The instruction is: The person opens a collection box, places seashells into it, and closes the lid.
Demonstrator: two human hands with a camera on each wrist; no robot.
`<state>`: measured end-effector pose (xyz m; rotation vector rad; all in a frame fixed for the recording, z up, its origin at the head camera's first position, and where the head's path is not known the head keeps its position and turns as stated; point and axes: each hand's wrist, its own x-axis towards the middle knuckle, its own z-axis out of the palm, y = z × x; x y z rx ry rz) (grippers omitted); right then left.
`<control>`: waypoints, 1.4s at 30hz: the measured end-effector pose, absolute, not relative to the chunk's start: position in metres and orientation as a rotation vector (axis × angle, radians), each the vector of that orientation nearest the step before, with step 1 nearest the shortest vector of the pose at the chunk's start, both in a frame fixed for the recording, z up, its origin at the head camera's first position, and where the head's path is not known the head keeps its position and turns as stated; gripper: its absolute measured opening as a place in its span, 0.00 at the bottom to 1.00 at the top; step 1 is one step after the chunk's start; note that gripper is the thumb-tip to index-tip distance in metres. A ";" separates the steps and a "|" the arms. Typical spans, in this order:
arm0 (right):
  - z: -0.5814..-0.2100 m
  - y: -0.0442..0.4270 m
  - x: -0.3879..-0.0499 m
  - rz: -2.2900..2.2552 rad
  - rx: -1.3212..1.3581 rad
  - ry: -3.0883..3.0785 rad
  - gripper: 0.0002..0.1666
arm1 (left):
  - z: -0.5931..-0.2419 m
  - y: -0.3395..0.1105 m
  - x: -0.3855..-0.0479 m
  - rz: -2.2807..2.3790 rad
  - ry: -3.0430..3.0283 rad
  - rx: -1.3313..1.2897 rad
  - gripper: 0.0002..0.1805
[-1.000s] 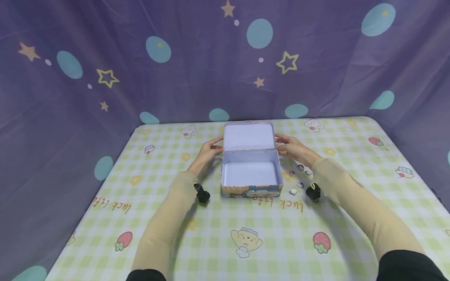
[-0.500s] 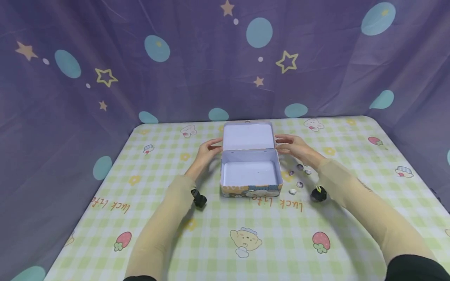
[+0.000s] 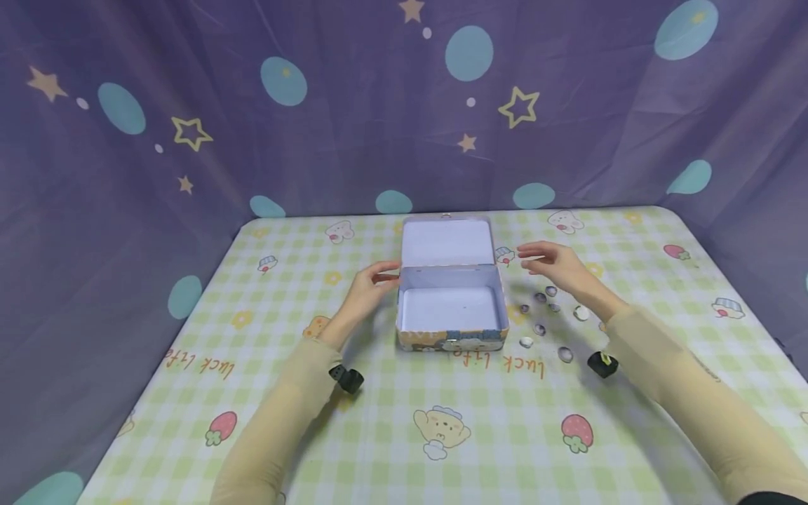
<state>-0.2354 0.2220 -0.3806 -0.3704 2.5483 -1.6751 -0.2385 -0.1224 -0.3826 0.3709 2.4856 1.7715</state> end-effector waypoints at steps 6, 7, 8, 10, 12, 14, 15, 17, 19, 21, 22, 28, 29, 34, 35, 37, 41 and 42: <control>-0.380 0.234 -0.219 -1.610 -0.448 2.702 0.22 | -0.383 -0.123 -0.227 1.726 2.503 0.387 0.20; -0.380 0.235 -0.216 -1.586 -0.455 2.732 0.21 | -0.383 -0.123 -0.225 1.723 2.505 0.391 0.20; -0.380 0.236 -0.213 -1.559 -0.463 2.755 0.20 | -0.383 -0.124 -0.224 1.717 2.504 0.391 0.21; -0.380 0.238 -0.207 -1.505 -0.489 2.798 0.18 | -0.384 -0.124 -0.222 1.709 2.497 0.389 0.21; -0.377 0.238 -0.200 -1.455 -0.525 2.834 0.17 | -0.385 -0.125 -0.221 1.704 2.475 0.366 0.23; -0.371 0.236 -0.190 -1.411 -0.575 2.870 0.15 | -0.386 -0.126 -0.219 1.702 2.444 0.343 0.25; -0.368 0.235 -0.186 -1.391 -0.596 2.890 0.14 | -0.386 -0.126 -0.219 1.699 2.430 0.330 0.26; -0.369 0.237 -0.182 -1.357 -0.633 2.914 0.13 | -0.386 -0.126 -0.218 1.690 2.404 0.313 0.28; -0.374 0.242 -0.180 -1.311 -0.632 2.932 0.13 | -0.387 -0.127 -0.217 1.672 2.392 0.302 0.30; -0.384 0.250 -0.182 -1.255 -0.624 2.940 0.13 | -0.387 -0.127 -0.217 1.656 2.387 0.293 0.31; -0.388 0.255 -0.183 -1.222 -0.624 2.945 0.13 | -0.387 -0.127 -0.216 1.653 2.385 0.289 0.31; -0.394 0.271 -0.177 -1.097 -0.569 2.917 0.17 | -0.387 -0.129 -0.214 1.666 2.349 0.270 0.29; -0.395 0.273 -0.176 -1.086 -0.553 2.906 0.18 | -0.387 -0.129 -0.214 1.665 2.344 0.273 0.29; -0.401 0.282 -0.174 -1.002 -0.529 2.895 0.18 | -0.388 -0.131 -0.214 1.666 2.311 0.265 0.29; -0.402 0.284 -0.174 -0.986 -0.527 2.894 0.18 | -0.388 -0.131 -0.214 1.664 2.306 0.267 0.29; -0.404 0.287 -0.174 -0.964 -0.520 2.891 0.19 | -0.389 -0.131 -0.214 1.671 2.293 0.261 0.28; -0.409 0.293 -0.175 -0.932 -0.501 2.908 0.20 | -0.389 -0.131 -0.213 1.691 2.268 0.271 0.28; -0.411 0.294 -0.175 -0.925 -0.498 2.916 0.20 | -0.389 -0.131 -0.213 1.700 2.263 0.271 0.28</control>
